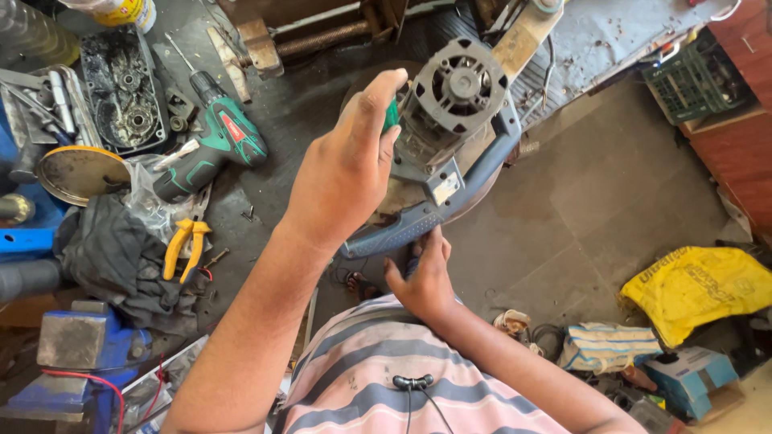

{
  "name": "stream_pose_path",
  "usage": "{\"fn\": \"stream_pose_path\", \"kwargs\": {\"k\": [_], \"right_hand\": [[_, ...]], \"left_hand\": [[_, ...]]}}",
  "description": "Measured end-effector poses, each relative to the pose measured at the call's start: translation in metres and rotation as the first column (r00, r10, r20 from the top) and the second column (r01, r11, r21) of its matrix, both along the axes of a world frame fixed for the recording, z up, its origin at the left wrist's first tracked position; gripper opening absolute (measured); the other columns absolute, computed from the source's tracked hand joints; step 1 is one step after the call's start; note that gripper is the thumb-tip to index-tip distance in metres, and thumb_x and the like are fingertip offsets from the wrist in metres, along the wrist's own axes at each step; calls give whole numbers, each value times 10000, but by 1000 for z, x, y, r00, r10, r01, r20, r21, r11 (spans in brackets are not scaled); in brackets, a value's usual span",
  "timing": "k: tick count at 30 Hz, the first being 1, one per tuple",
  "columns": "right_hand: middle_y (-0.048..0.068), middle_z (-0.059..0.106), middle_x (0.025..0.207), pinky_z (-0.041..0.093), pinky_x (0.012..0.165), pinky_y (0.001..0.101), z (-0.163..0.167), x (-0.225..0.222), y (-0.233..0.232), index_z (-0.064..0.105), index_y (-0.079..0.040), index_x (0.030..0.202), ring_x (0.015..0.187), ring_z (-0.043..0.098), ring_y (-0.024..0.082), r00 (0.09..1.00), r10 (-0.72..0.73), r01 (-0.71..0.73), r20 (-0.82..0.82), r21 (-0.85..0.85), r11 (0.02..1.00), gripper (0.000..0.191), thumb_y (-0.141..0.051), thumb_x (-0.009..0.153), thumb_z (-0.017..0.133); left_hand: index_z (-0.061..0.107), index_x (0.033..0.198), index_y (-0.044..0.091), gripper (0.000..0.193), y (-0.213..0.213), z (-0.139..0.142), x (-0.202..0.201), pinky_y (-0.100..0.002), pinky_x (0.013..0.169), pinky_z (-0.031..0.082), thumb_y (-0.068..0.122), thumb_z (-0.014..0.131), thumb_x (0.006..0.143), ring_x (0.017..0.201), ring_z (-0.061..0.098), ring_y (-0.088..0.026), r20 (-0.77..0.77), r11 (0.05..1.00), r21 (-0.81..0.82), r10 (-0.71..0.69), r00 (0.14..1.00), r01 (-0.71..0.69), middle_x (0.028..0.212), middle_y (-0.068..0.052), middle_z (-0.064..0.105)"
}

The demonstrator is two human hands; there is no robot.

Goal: The person repairs a circular saw on a cluttered workbench. They use pliers to work on the saw's handle area, unscrew and reposition a green-handled screwdriver, handle small screws and parts, pick up a cordless drill, and repeatedly turn and adjust the saw body while fitting components back together.

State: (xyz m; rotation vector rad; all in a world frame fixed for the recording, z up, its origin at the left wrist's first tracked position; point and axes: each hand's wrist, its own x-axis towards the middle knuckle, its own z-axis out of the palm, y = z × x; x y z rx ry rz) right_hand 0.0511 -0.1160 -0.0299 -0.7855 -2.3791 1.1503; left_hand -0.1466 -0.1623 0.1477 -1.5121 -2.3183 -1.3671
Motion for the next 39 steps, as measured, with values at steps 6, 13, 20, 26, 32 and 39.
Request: {"fn": "stream_pose_path", "kwargs": {"k": [6, 13, 20, 26, 32, 39], "right_hand": [[237, 550, 1258, 459, 1026, 448, 14, 6, 0, 476, 48, 1313, 1186, 524, 397, 981, 36, 3, -188, 202, 979, 613, -3, 769, 753], [140, 563, 1255, 507, 1027, 416, 90, -4, 44, 538, -50, 1243, 1158, 589, 292, 819, 141, 78, -557, 352, 933, 371, -63, 934, 744], [98, 650, 1340, 511, 1053, 399, 195, -84, 85, 680, -78, 1317, 1242, 631, 300, 868, 351, -114, -352, 546, 830, 392, -132, 960, 834], [51, 706, 1152, 586, 886, 346, 203, -95, 80, 762, -77, 1133, 1015, 721, 241, 860, 367, -145, -356, 518, 843, 290, -66, 874, 891], [102, 632, 1102, 584, 798, 279, 198, -99, 90, 772, -76, 1077, 923, 693, 171, 823, 412, -267, -390, 375, 888, 294, -11, 820, 900], [79, 667, 1044, 582, 792, 279, 191, -102, 88, 775, -74, 1042, 921, 697, 166, 808, 402, -220, -430, 413, 884, 271, 13, 819, 903]], "left_hand": [[346, 1539, 138, 588, -5, 3, -2, -440, 930, 578, -10, 612, 1037, 1215, 649, -417, 16, 996, 67, -54, 998, 53, 1402, -173, 611], [441, 1550, 164, 566, -6, 2, -3, -339, 976, 583, -16, 660, 1060, 1199, 707, -315, 99, 968, 158, -213, 972, 196, 1323, -115, 666], [395, 1521, 115, 576, 0, -30, -11, -337, 981, 617, 20, 666, 1021, 1174, 731, -179, 451, 944, 280, -287, 845, 171, 1307, -119, 713], [585, 1345, 111, 367, -15, -101, -39, -387, 1070, 533, 140, 695, 996, 1224, 655, -217, 564, 950, 289, -272, 779, 123, 1272, -76, 708], [761, 1080, 135, 359, -18, -133, -54, -464, 998, 397, 279, 814, 754, 1092, 615, -250, -72, 987, -114, -122, 990, 114, 1059, -37, 717], [724, 842, 148, 240, 8, -127, -68, -434, 868, 421, 336, 801, 713, 919, 618, -244, -241, 966, -227, -178, 954, 123, 868, -15, 672]]}}
